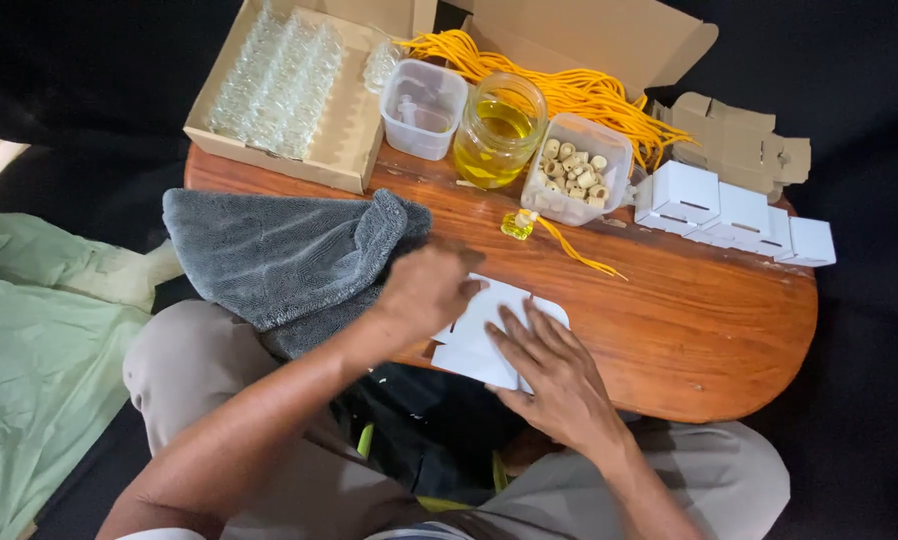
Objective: The person is assembling a small cardboard packaging insert by folding it and then carefully placing a small yellow component inside.
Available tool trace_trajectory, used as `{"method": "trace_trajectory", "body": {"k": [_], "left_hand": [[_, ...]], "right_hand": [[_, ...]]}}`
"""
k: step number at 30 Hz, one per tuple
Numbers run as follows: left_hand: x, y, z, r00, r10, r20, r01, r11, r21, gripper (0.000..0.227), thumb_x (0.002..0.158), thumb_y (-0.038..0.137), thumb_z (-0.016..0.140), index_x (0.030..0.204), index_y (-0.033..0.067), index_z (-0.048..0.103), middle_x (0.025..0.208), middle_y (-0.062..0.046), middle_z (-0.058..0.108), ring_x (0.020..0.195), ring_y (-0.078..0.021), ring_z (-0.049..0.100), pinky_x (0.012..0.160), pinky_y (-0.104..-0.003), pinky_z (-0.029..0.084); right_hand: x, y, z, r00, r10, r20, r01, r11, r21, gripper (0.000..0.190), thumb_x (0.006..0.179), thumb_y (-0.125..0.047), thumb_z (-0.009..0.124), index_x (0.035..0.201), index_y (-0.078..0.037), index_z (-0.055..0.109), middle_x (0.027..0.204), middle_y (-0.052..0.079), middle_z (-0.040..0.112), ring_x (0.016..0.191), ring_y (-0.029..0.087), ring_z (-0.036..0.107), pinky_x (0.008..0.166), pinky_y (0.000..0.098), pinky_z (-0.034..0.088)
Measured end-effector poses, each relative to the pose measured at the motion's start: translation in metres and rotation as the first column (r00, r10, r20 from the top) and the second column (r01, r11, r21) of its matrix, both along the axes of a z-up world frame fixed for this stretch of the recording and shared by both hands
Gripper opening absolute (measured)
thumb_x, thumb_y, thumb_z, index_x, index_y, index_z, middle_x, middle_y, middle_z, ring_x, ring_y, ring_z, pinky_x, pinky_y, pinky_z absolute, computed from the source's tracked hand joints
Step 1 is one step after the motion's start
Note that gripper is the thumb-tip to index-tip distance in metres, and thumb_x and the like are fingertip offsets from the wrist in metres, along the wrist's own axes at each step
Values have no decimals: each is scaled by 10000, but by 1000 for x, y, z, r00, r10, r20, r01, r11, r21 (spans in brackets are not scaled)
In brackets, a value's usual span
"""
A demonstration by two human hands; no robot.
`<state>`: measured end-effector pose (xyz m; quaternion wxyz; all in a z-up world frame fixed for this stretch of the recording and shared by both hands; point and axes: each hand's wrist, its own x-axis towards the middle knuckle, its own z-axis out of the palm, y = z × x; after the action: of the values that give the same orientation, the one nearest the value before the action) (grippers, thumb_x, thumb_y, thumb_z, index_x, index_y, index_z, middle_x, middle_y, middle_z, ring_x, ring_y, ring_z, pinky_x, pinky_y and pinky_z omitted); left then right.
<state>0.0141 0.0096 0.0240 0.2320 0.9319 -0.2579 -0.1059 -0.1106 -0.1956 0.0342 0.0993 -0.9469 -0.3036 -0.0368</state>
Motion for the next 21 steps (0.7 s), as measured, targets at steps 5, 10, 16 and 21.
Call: {"method": "trace_trajectory", "body": {"k": [5,10,16,21], "left_hand": [[20,21,49,829,169,-534,-328,920,-217,491,979,534,506,952,131,784,850,-85,776,776,-194,718,735,-354,502],[11,13,26,724,-504,-471,-190,510,-839,995,832,809,398,1378,-3,576,1343,-237,663,1244,-335,678,1111,-445,506],[-23,-7,34,822,-174,-541,-113,883,-456,618,999,514,492,1526,192,458,1414,-227,595,1390,-375,485,1179,-513,352],[-38,-33,5,466,-348,-813,-685,440,-581,607,985,439,455,1534,182,431,1343,-162,557,1169,-286,619,937,-507,576]], "right_hand": [[-12,-22,-1,987,-93,133,20,884,467,349,914,47,546,1217,-11,710,1245,161,729,1147,310,739,1033,436,595],[-20,-43,-24,759,-493,-425,570,187,800,219,1070,-227,574,1021,-33,662,864,-57,564,770,52,475,635,242,409],[5,-29,-53,666,-225,-711,716,-75,694,162,982,-62,645,1090,23,730,918,115,760,770,155,695,739,375,623],[7,-42,-80,642,-293,-709,728,-56,683,102,982,-93,661,1025,-15,709,811,50,694,697,104,657,632,297,594]]}}
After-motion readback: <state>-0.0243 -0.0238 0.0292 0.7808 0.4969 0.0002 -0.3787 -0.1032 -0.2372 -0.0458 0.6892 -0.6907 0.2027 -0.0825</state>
